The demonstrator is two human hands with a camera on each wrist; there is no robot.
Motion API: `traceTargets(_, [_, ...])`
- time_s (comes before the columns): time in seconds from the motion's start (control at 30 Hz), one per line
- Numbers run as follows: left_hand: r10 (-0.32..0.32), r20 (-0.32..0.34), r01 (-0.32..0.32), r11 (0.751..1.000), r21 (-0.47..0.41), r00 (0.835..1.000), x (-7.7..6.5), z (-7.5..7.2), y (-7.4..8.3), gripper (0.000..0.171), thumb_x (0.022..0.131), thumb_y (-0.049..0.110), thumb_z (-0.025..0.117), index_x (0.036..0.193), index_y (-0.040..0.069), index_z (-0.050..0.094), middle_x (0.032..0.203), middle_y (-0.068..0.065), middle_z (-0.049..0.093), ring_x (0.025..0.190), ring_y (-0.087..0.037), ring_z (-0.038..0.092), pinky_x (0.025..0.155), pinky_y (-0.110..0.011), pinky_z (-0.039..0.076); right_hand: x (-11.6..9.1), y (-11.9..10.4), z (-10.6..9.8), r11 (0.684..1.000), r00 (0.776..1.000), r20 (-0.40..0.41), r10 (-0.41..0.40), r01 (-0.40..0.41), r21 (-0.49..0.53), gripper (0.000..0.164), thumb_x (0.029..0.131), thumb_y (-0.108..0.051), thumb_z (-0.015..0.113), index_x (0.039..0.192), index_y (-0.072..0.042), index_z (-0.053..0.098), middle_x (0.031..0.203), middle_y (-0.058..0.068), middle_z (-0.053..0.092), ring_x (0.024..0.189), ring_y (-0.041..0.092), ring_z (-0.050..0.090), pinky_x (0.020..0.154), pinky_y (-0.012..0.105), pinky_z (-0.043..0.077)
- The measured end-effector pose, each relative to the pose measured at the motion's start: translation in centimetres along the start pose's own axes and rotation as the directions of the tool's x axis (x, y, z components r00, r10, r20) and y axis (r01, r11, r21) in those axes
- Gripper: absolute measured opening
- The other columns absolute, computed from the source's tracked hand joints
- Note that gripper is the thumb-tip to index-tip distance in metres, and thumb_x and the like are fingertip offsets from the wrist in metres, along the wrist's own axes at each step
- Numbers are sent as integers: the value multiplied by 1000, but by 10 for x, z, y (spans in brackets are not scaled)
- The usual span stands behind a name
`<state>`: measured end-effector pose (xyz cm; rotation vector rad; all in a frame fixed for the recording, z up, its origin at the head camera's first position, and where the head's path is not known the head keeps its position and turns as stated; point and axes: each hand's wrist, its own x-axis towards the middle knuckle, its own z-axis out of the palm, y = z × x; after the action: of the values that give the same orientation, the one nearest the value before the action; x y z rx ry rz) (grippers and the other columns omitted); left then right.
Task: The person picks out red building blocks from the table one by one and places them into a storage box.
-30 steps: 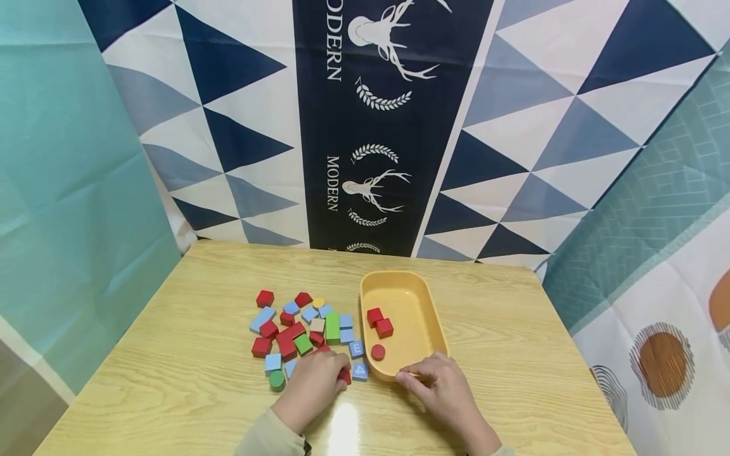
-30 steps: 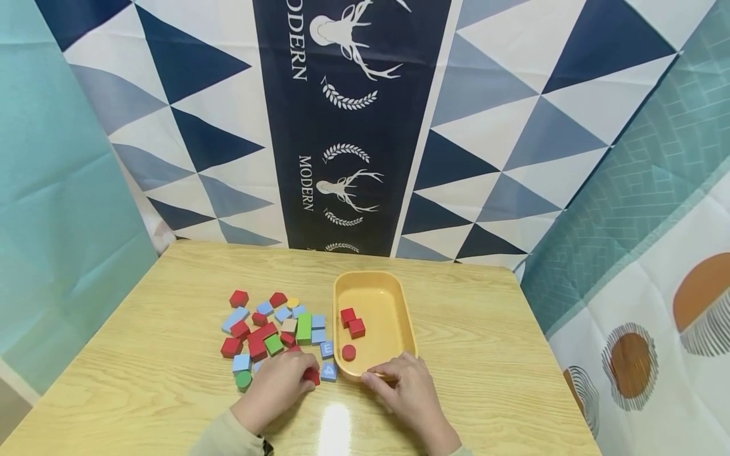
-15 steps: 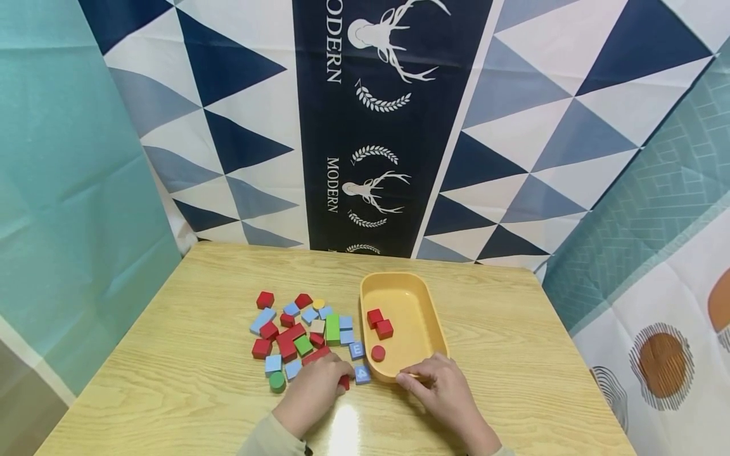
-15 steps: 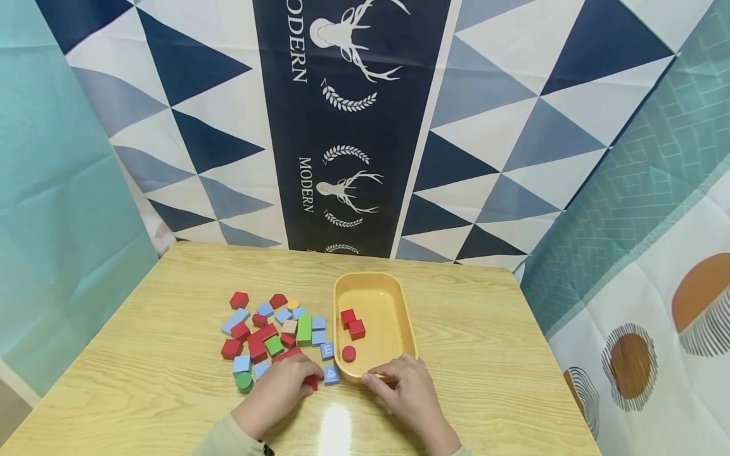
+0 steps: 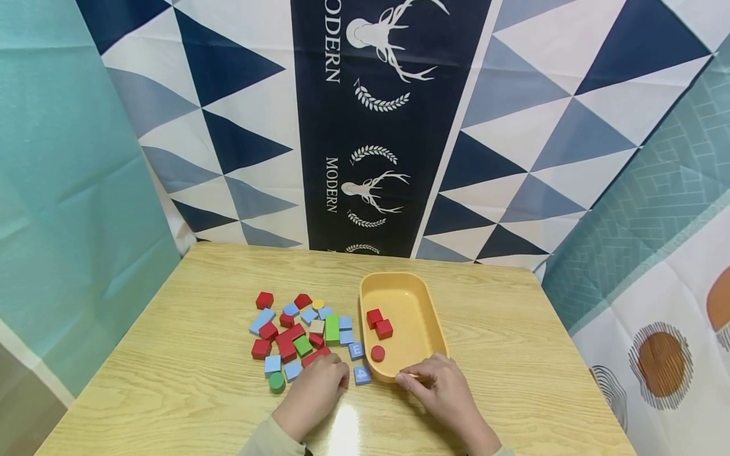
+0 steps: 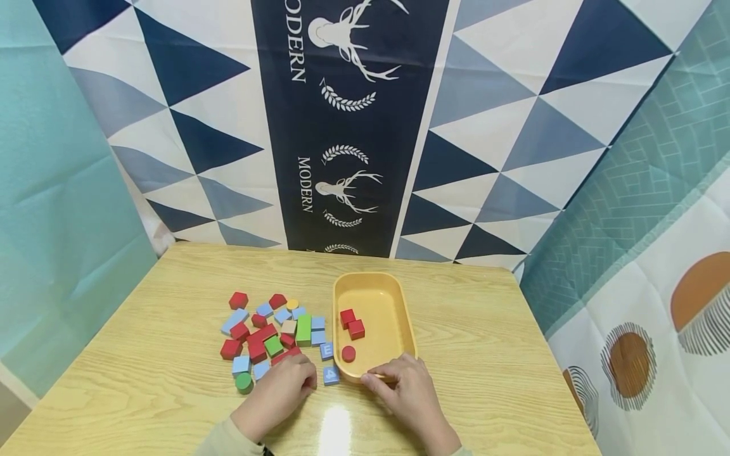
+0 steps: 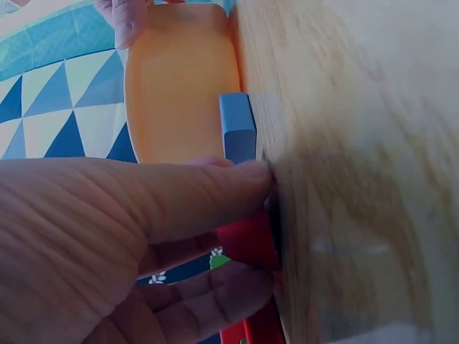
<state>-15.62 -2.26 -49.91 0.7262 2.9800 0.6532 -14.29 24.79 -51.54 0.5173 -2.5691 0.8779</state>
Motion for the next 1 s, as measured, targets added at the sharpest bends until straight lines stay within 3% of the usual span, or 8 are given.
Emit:
traceTargets(0.17, [-9, -81, 7, 1000, -28, 997, 0, -4, 1, 9, 97, 10, 78, 99, 16, 72, 105, 0, 70, 98, -16, 65, 85, -35, 61, 0, 0, 0, 1000, 1000, 10, 18, -18, 0, 5, 86, -32, 89, 87, -35, 84, 86, -25, 77, 81, -7, 53, 69, 20, 41])
traceTargets(0.27, [9, -160, -16, 999, -45, 987, 1, -8, 5, 18, 97, 16, 80, 114, 15, 72, 119, -4, 72, 114, -21, 69, 97, -41, 62, 0, -1, -1, 1000, 999, 15, 28, -28, 3, 5, 86, -33, 89, 88, -34, 85, 86, -25, 77, 81, -7, 53, 69, 21, 41])
traceTargets(0.4, [66, -205, -88, 991, -99, 977, 9, -13, 13, 15, 99, 15, 77, 113, 16, 72, 120, -1, 72, 118, -19, 68, 99, -38, 61, 0, -1, -1, 1000, 1000, 11, 23, -23, 6, 5, 86, -32, 89, 88, -33, 85, 86, -25, 78, 81, -7, 53, 69, 21, 41])
traceTargets(0.53, [133, -178, -161, 975, -152, 975, 23, -13, 23, 11, 101, 11, 74, 110, 17, 71, 114, 5, 72, 113, -14, 66, 98, -32, 60, 0, 1, 1, 1000, 1000, 5, -1, 1, 3, 5, 86, -31, 89, 88, -33, 85, 86, -23, 78, 81, -7, 53, 68, 20, 42])
traceTargets(0.7, [203, -157, -226, 964, -141, 966, 44, -9, 33, 10, 101, 11, 74, 108, 18, 70, 112, 6, 74, 110, -12, 65, 101, -29, 58, 0, 2, 2, 1000, 1000, -4, -23, 23, -2, 4, 87, -31, 89, 88, -32, 85, 86, -23, 78, 80, -7, 54, 68, 20, 43])
traceTargets(0.83, [192, -83, -201, 973, -114, 978, 58, -5, 41, 11, 100, 10, 75, 108, 17, 72, 114, 4, 74, 113, -13, 66, 104, -29, 56, 0, 3, 2, 999, 999, -18, -39, 39, -8, 4, 87, -30, 89, 87, -31, 85, 85, -24, 78, 79, -8, 53, 68, 19, 42])
traceTargets(1.0, [191, -2, -190, 981, 39, 982, 71, -2, 49, 8, 101, 10, 73, 106, 16, 73, 109, 2, 73, 108, -14, 66, 100, -28, 57, 0, 2, 1, 999, 998, -27, -50, 49, -4, 4, 86, -29, 89, 86, -31, 85, 84, -24, 78, 78, -8, 52, 68, 17, 40])
